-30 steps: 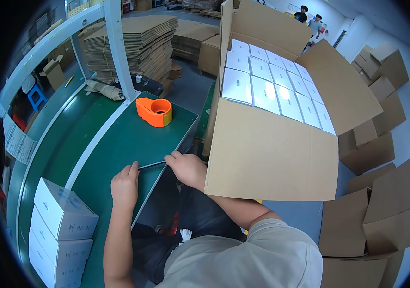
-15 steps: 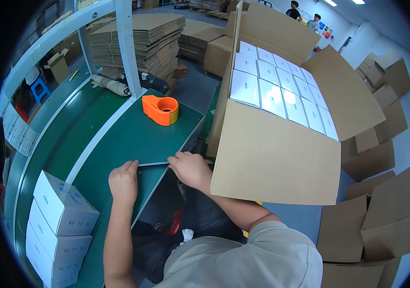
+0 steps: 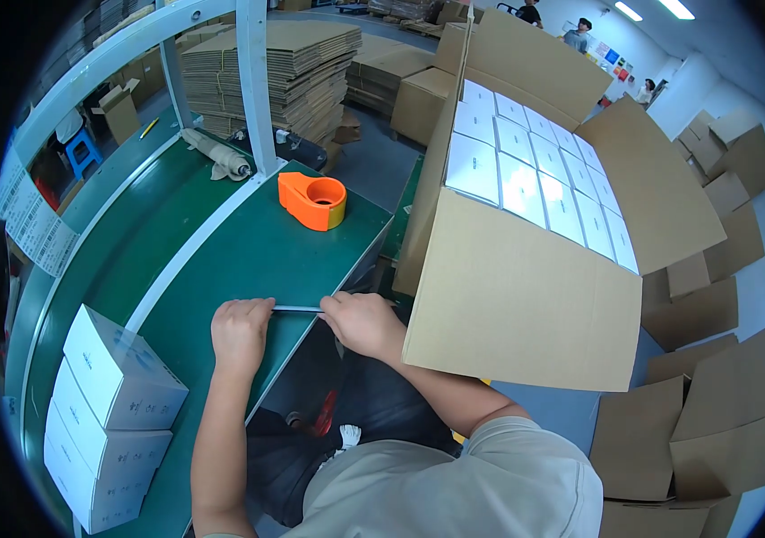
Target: The person sorts black cylindrical items, marks them with a marker pen, then packs white product boxes into larger cardboard cartons by hand on a production line.
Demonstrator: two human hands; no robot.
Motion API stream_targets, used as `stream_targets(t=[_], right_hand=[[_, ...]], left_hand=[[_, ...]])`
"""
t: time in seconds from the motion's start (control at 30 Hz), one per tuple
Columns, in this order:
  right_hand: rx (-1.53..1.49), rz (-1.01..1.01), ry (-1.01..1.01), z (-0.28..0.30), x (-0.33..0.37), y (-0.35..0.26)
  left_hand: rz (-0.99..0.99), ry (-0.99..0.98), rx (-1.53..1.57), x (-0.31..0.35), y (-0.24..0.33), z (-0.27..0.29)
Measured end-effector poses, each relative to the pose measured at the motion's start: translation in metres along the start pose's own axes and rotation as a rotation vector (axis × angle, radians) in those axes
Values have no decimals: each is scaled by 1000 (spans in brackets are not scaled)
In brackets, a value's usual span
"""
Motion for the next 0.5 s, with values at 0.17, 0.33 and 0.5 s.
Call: stream_targets(t=[0.17, 0.33, 0.5], right_hand=[[-38, -67, -54, -18, 15, 6], [-257, -129, -12, -22, 29, 1], [-704, -339, -228, -56, 48, 14]], left_hand=[[58, -10, 11, 1, 0, 1], [7, 30, 0, -1, 6, 3], [-42, 35, -14, 0, 13, 1]])
Point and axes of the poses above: each hand's wrist, its own x-axis away from the middle knuckle, its own z-axis out of the back of the hand, y = z × x, the point moved 9 cm from there along -x, towards the middle knuckle, and after that the axes turned 11 degrees about y, right-handed, at the moved point
